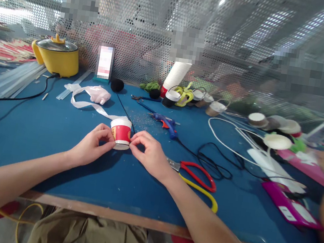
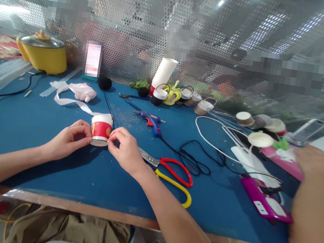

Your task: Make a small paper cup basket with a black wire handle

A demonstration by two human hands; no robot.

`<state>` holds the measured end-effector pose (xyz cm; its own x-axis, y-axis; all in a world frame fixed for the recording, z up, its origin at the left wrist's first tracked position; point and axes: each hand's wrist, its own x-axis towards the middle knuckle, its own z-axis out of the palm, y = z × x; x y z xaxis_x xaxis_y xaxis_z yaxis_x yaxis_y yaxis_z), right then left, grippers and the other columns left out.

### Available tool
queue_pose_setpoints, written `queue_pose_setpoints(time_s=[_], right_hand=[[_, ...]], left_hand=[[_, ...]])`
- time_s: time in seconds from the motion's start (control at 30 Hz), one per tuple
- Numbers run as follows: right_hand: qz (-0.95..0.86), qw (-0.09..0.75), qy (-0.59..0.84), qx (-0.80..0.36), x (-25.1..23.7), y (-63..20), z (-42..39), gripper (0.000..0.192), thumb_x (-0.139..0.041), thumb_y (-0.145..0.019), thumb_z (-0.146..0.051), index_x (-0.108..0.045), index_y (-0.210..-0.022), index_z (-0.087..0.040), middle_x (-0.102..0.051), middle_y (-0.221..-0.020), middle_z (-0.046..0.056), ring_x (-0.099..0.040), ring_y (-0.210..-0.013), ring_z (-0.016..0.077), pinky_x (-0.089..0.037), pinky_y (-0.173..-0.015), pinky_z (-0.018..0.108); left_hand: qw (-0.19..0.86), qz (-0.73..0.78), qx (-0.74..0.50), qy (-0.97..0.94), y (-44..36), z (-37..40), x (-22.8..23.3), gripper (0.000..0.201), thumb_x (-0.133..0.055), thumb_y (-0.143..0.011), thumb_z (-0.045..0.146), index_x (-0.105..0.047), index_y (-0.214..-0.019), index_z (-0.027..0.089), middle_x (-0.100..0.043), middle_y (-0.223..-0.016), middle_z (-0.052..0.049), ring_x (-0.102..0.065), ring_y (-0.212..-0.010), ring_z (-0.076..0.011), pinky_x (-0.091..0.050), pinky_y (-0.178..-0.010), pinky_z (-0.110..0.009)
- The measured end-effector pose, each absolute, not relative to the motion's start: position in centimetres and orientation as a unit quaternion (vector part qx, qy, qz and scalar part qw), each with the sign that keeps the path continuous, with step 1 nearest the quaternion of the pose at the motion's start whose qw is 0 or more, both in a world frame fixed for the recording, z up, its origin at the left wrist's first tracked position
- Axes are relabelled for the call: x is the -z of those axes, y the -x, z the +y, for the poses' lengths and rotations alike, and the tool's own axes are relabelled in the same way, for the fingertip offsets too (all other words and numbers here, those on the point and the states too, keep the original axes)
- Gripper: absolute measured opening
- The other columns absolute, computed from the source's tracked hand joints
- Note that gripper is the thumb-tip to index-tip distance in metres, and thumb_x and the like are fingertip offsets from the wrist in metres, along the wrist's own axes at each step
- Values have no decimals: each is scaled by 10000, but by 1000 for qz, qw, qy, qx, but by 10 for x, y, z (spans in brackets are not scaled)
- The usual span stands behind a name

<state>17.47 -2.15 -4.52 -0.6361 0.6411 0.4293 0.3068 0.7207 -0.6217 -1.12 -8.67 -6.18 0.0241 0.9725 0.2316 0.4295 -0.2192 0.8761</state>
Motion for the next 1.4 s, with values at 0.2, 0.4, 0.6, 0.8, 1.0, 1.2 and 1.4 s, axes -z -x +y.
queue_pose_setpoints(time_s=[0.2,0.4,0.6,0.8,1.0,1.2,1.4], right_hand=[[-865,328,281,-254,45,-174,-23,113,-547,-723,-94,-541,-646,-176,-581,-799,38,-566,-750,129,-452,-711,271],[-864,328,286,-254,45,-174,-24,117,-541,-727,-93,-536,-646,-177,-580,-799,37,-567,-753,128,-452,-710,269],[-864,330,283,-254,46,-174,-23,117,-539,-730,-94,-534,-643,-172,-579,-793,41,-565,-750,127,-451,-709,267],[-864,331,283,-255,46,-174,-23,115,-540,-730,-96,-534,-647,-176,-577,-801,37,-567,-754,128,-451,-708,268],[-864,329,283,-254,47,-175,-23,111,-540,-730,-97,-533,-647,-170,-574,-802,41,-564,-755,127,-447,-714,267],[-864,327,284,-257,46,-174,-24,118,-531,-734,-94,-525,-646,-174,-571,-796,36,-561,-753,127,-447,-707,269],[-860,333,289,-258,46,-174,-25,123,-534,-728,-96,-523,-638,-179,-574,-798,37,-563,-751,132,-451,-706,281]], left_hand=[[313,545,-443,-639,10,-88,63,118,-504,-771,246,-509,-689,162,-441,-831,-23,-458,-771,-127,-415,-705,-274],[325,555,-442,-625,9,-88,63,130,-497,-768,260,-508,-685,161,-442,-830,-25,-455,-757,-126,-414,-676,-266],[332,563,-441,-615,8,-88,62,136,-494,-759,265,-497,-670,163,-435,-812,-18,-457,-731,-121,-413,-658,-261],[341,568,-438,-608,9,-87,63,148,-501,-747,283,-492,-660,163,-437,-796,-15,-450,-694,-116,-402,-623,-258],[362,567,-441,-594,8,-87,62,163,-502,-734,299,-492,-649,159,-433,-783,-11,-449,-663,-107,-404,-613,-258],[354,566,-448,-595,8,-87,61,171,-513,-729,305,-498,-641,159,-447,-764,-7,-452,-653,-108,-406,-599,-254],[354,566,-449,-594,8,-87,62,175,-520,-729,305,-499,-637,159,-449,-761,-7,-450,-646,-105,-405,-577,-244]])
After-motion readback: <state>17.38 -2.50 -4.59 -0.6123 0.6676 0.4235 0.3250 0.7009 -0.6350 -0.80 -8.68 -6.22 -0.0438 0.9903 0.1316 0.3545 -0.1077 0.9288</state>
